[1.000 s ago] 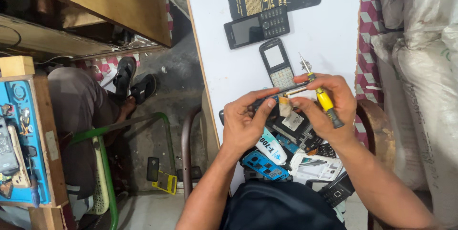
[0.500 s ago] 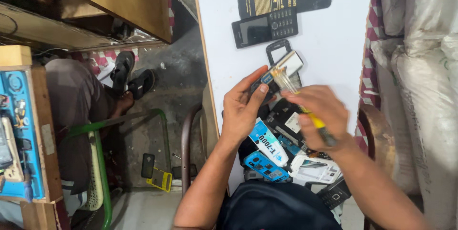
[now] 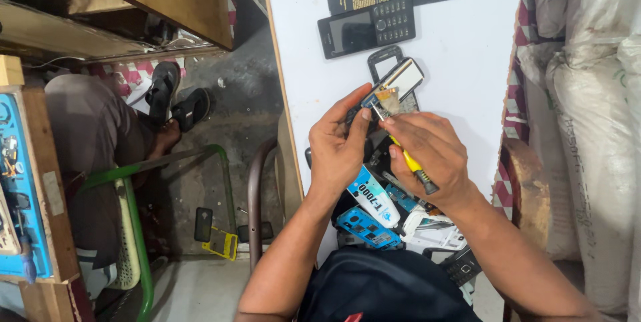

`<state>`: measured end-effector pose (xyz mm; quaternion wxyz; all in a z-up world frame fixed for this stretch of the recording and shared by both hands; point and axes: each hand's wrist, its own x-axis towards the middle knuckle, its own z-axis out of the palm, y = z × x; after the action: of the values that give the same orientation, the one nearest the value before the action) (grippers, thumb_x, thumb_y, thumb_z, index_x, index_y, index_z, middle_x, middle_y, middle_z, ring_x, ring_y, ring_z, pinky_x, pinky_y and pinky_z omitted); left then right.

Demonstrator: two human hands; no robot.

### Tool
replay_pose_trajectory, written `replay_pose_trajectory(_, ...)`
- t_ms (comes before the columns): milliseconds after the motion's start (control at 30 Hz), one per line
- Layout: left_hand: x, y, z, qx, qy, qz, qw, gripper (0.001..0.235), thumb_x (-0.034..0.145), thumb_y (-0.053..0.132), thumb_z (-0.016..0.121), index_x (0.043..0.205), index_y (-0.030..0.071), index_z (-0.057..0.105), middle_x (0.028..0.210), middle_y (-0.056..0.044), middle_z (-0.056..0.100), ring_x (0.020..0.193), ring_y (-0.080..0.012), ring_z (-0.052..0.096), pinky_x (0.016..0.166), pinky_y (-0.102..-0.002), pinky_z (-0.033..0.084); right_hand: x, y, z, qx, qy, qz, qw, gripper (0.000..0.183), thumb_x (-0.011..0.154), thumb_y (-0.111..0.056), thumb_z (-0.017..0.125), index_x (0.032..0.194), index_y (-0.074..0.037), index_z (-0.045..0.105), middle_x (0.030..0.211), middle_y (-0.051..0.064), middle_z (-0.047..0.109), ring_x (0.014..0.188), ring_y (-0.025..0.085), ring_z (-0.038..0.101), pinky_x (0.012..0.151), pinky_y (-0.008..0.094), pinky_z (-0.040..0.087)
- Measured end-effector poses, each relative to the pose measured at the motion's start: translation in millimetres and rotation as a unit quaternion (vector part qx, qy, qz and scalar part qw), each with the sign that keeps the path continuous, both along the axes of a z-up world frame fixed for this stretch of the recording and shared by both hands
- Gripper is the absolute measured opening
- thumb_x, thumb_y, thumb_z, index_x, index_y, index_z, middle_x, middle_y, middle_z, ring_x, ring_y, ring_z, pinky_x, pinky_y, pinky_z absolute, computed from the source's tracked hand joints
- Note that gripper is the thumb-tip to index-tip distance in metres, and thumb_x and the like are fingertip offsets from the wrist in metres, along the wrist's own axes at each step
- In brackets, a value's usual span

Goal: The person disassembles a black mobile phone using a screwdriver and a toothbrush. They remove the back cover, unscrew internal components, and clean the battery contacts with the toothbrush. The person then reassembles the phone by screwing the components back together and replacing the back cover.

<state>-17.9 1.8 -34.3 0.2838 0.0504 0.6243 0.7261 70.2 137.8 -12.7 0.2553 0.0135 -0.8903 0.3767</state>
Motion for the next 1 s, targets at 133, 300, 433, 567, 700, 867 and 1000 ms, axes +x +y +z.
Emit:
replay_pose_trajectory(133, 0.3, 1.0, -2.4, 0.031, 0.0, -0.004, 1.0, 0.034, 0.106, -0.002, 0.055, 0.14, -0.004, 0.059, 0.12, -0.013, 0.071, 0.108, -0.0115, 0.067, 0.095, -0.025, 0.058, -1.8, 0.6, 0.3, 0.003, 0.004, -0.009, 1.0, 0.032, 0.089, 0.003, 0.068, 0.121, 0.003, 0.068, 0.111, 0.014, 0.074, 0.107, 0.03, 0.072, 0.098, 0.044, 0.054)
replay_pose_trajectory(300, -2.5, 1.4, -4.0, 0.004, 0.001, -0.014, 1.0, 0.034, 0.105, -0.003, 0.053, 0.139, -0.004, 0.059, 0.12, -0.012, 0.071, 0.109, -0.0118, 0.067, 0.097, -0.025, 0.057, -3.8, 0.1, 0.0, -0.009, 0.0, -0.014, 1.0, 0.031, 0.091, 0.006, 0.067, 0.122, 0.005, 0.067, 0.11, 0.015, 0.073, 0.107, 0.032, 0.071, 0.095, 0.043, 0.057)
replay_pose_trajectory(433, -5.8, 1.2, -4.1, -0.011, 0.017, -0.019, 1.0, 0.033, 0.106, -0.002, 0.052, 0.138, -0.003, 0.061, 0.121, -0.012, 0.071, 0.109, -0.0121, 0.066, 0.095, -0.025, 0.056, -3.8, 0.2, -1.4, 0.001, 0.01, 0.007, 1.0, 0.032, 0.088, 0.005, 0.068, 0.12, 0.004, 0.067, 0.109, 0.016, 0.072, 0.104, 0.033, 0.071, 0.097, 0.045, 0.055)
replay_pose_trajectory(567, -5.4, 1.6, -4.2, -0.005, -0.003, -0.02, 1.0, 0.033, 0.106, -0.001, 0.052, 0.138, -0.002, 0.061, 0.12, -0.012, 0.071, 0.107, -0.0129, 0.067, 0.093, -0.026, 0.058, -2.0, -0.2, -2.7, -0.003, 0.008, 0.014, 1.0, 0.032, 0.089, 0.006, 0.068, 0.12, 0.005, 0.067, 0.11, 0.017, 0.072, 0.104, 0.033, 0.071, 0.096, 0.042, 0.055)
replay_pose_trajectory(700, -6.7, 3.3, -3.2, 0.029, -0.024, -0.016, 0.999, 0.033, 0.106, -0.001, 0.05, 0.138, -0.001, 0.06, 0.123, -0.01, 0.069, 0.11, -0.0135, 0.067, 0.097, -0.028, 0.062, -2.3, -1.7, -3.5, 0.0, 0.0, -0.009, 1.0, 0.031, 0.088, 0.007, 0.068, 0.119, 0.005, 0.067, 0.112, 0.017, 0.072, 0.106, 0.034, 0.071, 0.096, 0.041, 0.056)
replay_pose_trajectory(867, -7.5, 3.4, -0.2, -0.016, -0.003, -0.026, 1.0, 0.033, 0.106, -0.001, 0.051, 0.137, -0.001, 0.061, 0.122, -0.012, 0.07, 0.11, -0.0148, 0.068, 0.096, -0.03, 0.062, -2.5, -2.4, -3.7, -0.002, 0.001, 0.006, 1.0, 0.034, 0.087, 0.007, 0.069, 0.12, 0.005, 0.067, 0.112, 0.017, 0.073, 0.105, 0.032, 0.072, 0.094, 0.04, 0.055)
replay_pose_trajectory(1000, -6.1, 3.3, 1.9, -0.004, -0.005, -0.023, 1.0, 0.032, 0.107, -0.001, 0.051, 0.138, -0.002, 0.06, 0.123, -0.013, 0.07, 0.112, -0.0158, 0.068, 0.099, -0.031, 0.061, -1.8, -3.6, -4.3, 0.015, 0.0, -0.014, 1.0, 0.036, 0.087, 0.008, 0.07, 0.123, 0.006, 0.068, 0.109, 0.017, 0.073, 0.103, 0.032, 0.071, 0.093, 0.04, 0.055)
